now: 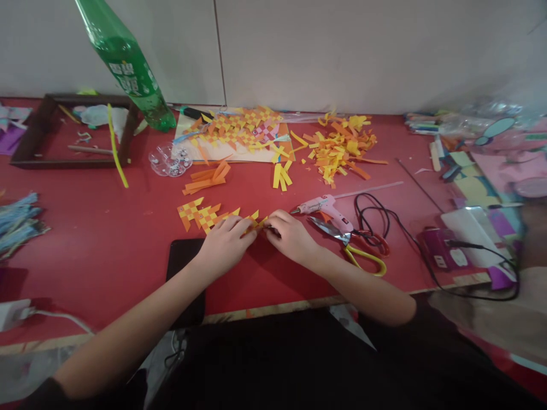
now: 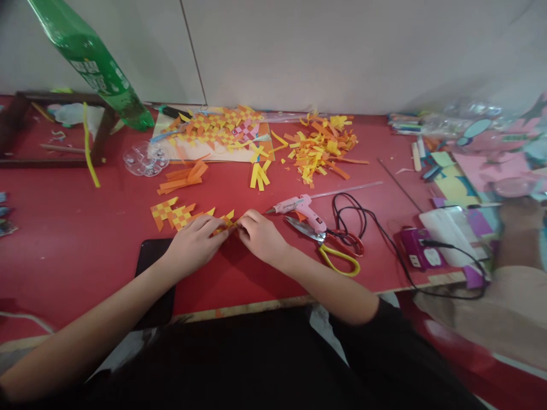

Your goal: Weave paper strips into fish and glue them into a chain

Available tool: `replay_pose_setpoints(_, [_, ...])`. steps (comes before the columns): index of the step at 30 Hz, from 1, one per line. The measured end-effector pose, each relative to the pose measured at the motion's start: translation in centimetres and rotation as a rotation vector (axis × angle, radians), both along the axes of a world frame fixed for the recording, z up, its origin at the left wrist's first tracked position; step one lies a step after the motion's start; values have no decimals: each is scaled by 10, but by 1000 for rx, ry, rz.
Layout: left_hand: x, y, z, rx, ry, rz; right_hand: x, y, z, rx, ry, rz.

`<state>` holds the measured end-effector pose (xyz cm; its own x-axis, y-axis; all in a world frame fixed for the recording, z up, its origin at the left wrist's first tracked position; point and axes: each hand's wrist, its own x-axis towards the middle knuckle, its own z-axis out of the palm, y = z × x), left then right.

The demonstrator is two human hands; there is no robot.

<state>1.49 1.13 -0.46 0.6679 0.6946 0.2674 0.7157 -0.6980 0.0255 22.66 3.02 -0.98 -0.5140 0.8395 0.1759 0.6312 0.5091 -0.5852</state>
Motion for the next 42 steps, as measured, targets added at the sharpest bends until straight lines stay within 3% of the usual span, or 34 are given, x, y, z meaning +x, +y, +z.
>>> replay_pose_setpoints(24, [-1, 0, -3, -64, -78, 39, 1, -9, 8, 74, -214, -61])
replay_pose_setpoints(42, [0, -2, -1, -48, 5, 13, 2, -10, 4, 82, -194, -64])
